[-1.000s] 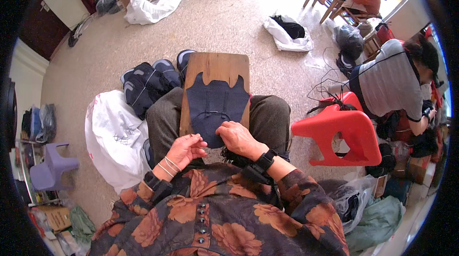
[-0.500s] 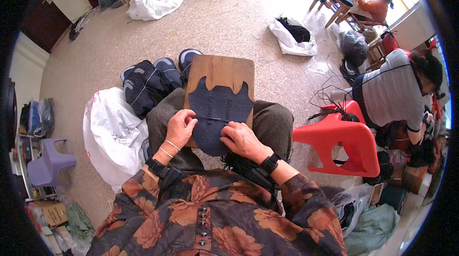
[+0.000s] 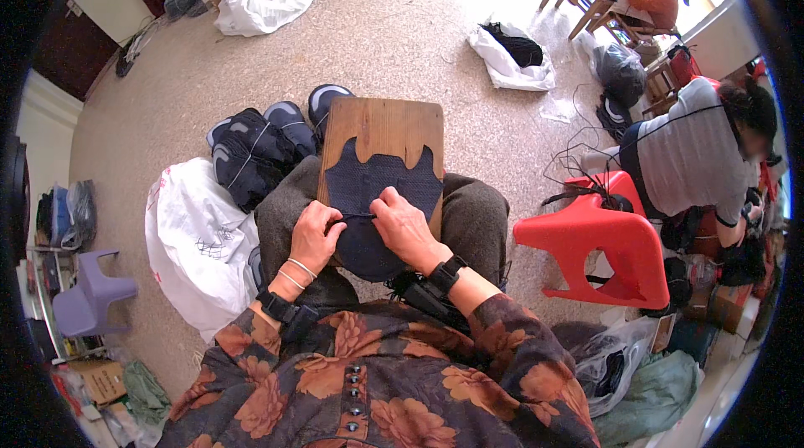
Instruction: Hand-sewing a decorative or structural thread onto a shoe upper component.
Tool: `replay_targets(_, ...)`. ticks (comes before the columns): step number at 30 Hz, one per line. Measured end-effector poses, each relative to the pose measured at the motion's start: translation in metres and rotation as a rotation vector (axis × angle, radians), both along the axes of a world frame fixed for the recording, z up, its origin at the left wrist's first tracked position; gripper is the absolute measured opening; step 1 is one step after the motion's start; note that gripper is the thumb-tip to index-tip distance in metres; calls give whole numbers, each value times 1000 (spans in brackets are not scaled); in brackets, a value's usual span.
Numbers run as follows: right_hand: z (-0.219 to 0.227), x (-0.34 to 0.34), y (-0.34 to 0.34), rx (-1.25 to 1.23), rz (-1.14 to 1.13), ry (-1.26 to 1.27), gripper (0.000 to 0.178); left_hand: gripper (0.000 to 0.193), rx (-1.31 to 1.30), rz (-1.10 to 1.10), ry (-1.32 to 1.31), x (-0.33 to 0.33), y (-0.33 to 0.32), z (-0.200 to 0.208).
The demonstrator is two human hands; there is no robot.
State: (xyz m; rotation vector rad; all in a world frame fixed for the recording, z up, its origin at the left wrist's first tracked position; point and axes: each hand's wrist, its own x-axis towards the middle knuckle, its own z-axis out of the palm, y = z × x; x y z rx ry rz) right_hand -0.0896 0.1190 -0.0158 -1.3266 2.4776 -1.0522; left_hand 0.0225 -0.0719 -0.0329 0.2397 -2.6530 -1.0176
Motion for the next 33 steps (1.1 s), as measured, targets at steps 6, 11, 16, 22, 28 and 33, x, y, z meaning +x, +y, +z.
replay_targets(6,-16,-7,0,-41,6,93,18,14,-88,-16,-47,-9,0,9)
replay_targets(11,-15,1,7,-267,-324,-447,15,12,-164,-23,-51,-6,0,7)
replay_targets(16,-20,-6,29,-234,-585,-362,16,12,-127,-74,-36,-14,1,10)
replay_targets(22,4,6,30,93,-581,-253,16,11,-100,-95,-151,-24,-3,7)
replay_targets(28,2,23,8,-84,-93,-13,14,9,-175,-139,-95,-27,-1,5)
replay_targets(33,-10,9,5,19,-140,-90,15,9,-301,-194,-100,-31,3,4)
